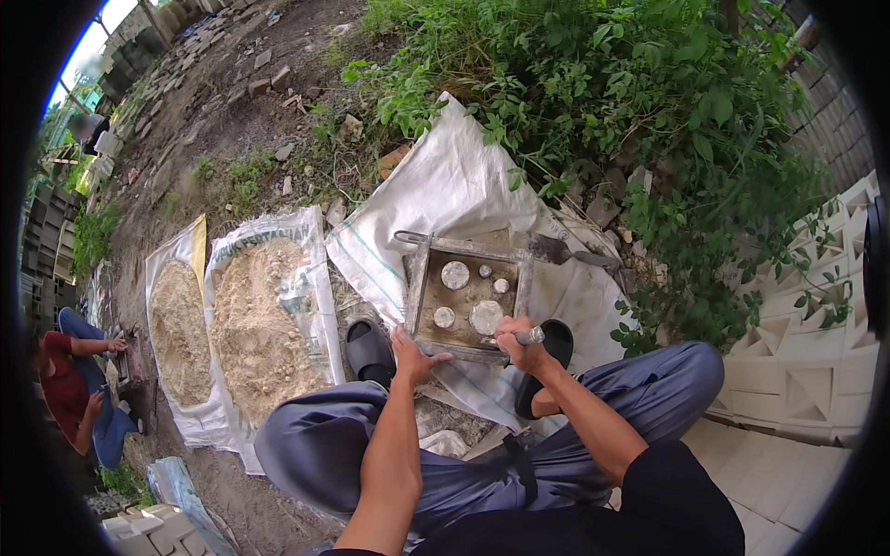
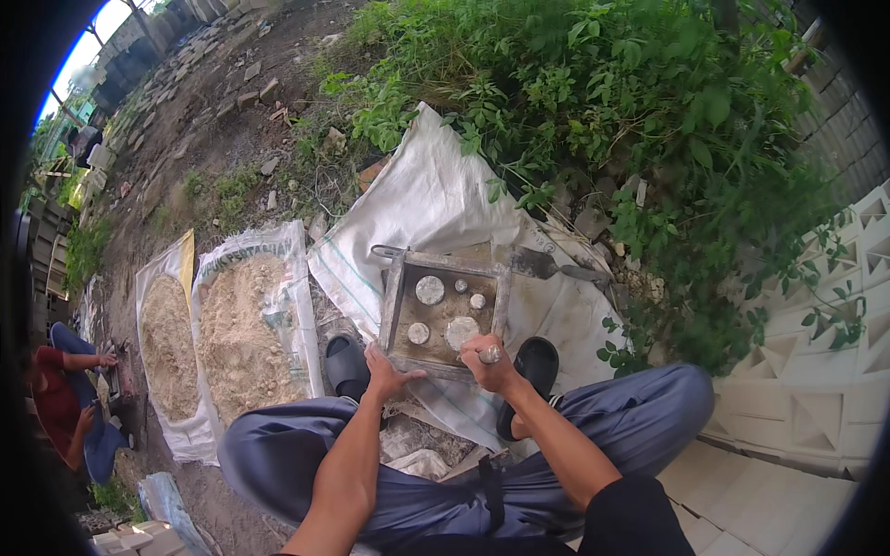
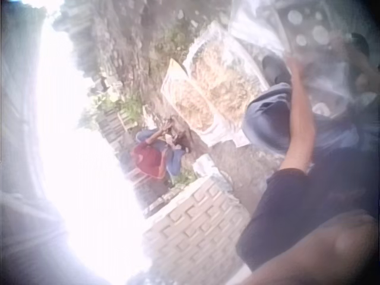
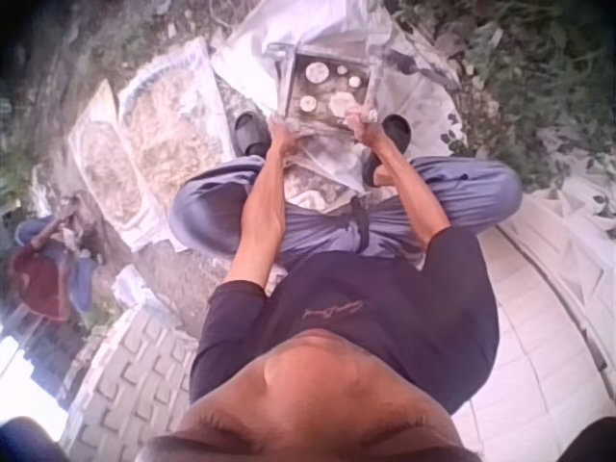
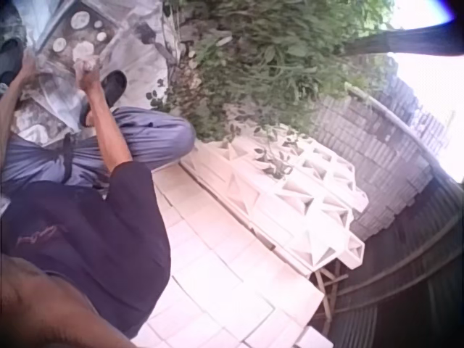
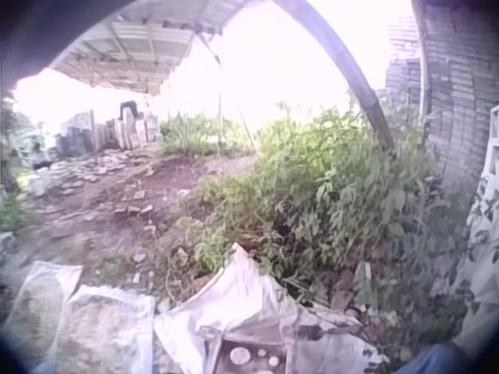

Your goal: The person fills small cylindrical molds within a larger metal frame with a cement-like mixture using a hand trowel. They press the mixture into the molds and smooth the surface.

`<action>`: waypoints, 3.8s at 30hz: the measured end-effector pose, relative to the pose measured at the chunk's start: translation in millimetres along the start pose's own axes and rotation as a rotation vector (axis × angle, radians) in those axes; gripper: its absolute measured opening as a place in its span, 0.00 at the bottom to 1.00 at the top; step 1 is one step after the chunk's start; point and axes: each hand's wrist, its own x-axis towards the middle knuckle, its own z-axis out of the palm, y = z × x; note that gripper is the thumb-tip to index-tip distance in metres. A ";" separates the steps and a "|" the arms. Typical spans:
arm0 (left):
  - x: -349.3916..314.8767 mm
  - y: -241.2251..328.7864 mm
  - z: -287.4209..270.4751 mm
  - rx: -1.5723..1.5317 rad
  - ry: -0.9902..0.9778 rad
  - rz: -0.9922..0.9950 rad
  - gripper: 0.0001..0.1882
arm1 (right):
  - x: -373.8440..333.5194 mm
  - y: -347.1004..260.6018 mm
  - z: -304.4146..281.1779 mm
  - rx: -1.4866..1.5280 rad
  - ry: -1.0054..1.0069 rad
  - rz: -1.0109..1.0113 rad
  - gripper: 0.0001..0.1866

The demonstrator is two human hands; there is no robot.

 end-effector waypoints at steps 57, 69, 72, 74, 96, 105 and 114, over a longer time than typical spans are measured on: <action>29.7 59.9 -7.2 0.219 0.378 0.340 0.41 | 123.1 25.3 3.0 0.321 0.801 0.204 0.17; 26.8 51.5 -6.7 0.248 0.394 0.341 0.41 | 128.0 27.2 15.6 -0.261 0.530 0.006 0.17; 31.5 50.7 -7.7 0.253 0.411 0.349 0.41 | 131.6 8.7 8.5 0.011 0.740 0.122 0.17; 30.2 55.3 -7.2 0.245 0.392 0.351 0.41 | 116.2 32.1 15.0 0.083 0.703 0.117 0.17; 28.1 47.8 -6.5 0.251 0.380 0.316 0.42 | 143.2 28.0 12.0 0.006 0.691 0.224 0.18; 28.4 45.2 -4.3 0.227 0.415 0.364 0.42 | 127.3 26.3 17.2 0.027 0.648 0.256 0.16; 33.5 44.4 -6.4 0.215 0.434 0.389 0.42 | 129.6 4.0 12.8 0.078 0.837 0.193 0.17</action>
